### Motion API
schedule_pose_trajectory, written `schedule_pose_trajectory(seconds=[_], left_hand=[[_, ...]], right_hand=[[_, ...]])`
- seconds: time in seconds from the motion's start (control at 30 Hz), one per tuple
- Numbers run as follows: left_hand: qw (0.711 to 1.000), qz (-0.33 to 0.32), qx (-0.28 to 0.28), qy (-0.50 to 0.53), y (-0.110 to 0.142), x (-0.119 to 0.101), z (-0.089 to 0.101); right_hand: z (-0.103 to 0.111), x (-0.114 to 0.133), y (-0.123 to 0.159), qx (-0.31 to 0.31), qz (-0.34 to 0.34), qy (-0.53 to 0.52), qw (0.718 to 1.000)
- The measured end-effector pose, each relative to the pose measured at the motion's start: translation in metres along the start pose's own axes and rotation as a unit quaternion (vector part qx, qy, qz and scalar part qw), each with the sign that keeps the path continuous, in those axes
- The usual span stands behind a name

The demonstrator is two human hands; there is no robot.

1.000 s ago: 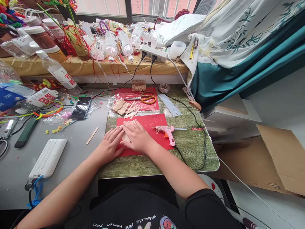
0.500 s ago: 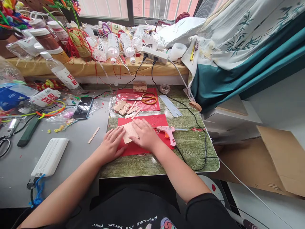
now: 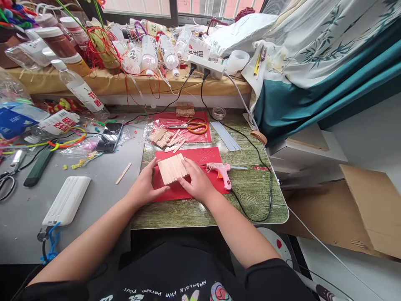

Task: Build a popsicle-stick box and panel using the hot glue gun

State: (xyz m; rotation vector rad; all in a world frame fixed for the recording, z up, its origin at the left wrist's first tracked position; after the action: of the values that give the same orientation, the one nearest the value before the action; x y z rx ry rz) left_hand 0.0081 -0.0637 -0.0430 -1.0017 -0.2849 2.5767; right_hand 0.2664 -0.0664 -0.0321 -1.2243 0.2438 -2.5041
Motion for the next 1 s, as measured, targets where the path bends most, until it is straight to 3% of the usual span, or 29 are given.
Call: schedule_pose_trajectory(seconds=[0.2, 0.53, 0.77, 1.0], left_hand=[[1.000, 0.003, -0.013, 0.011, 0.000, -0.001, -0.005], [0.996, 0.073, 0.007, 0.058, -0.006, 0.013, 0.002], [0.999, 0.009, -0.001, 0.033, -0.011, -0.004, 0.005], [1.000, 0.002, 0.005, 0.018, -0.013, -0.005, 0.002]], right_hand=[[-0.006, -0.004, -0.001, -0.052, -0.026, -0.052, 0.997], [-0.004, -0.011, 0.000, -0.042, -0.018, -0.120, 0.992], [-0.003, -0.010, 0.001, -0.045, -0.018, -0.166, 0.985], [-0.003, -0.017, 0.000, -0.104, -0.032, -0.146, 0.983]])
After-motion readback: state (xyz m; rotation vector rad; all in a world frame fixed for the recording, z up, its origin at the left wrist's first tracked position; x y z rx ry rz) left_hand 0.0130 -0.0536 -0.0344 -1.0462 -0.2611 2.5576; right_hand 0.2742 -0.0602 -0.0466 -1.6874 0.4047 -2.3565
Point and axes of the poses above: each hand's wrist, its own y-axis away from the middle knuckle, its own z-axis out of the back of the hand, x = y × z, the point moved 2 cm from there along -y, towards the middle knuckle, and after that the axes turned 9 degrees about -x, right-handed, at the moved point
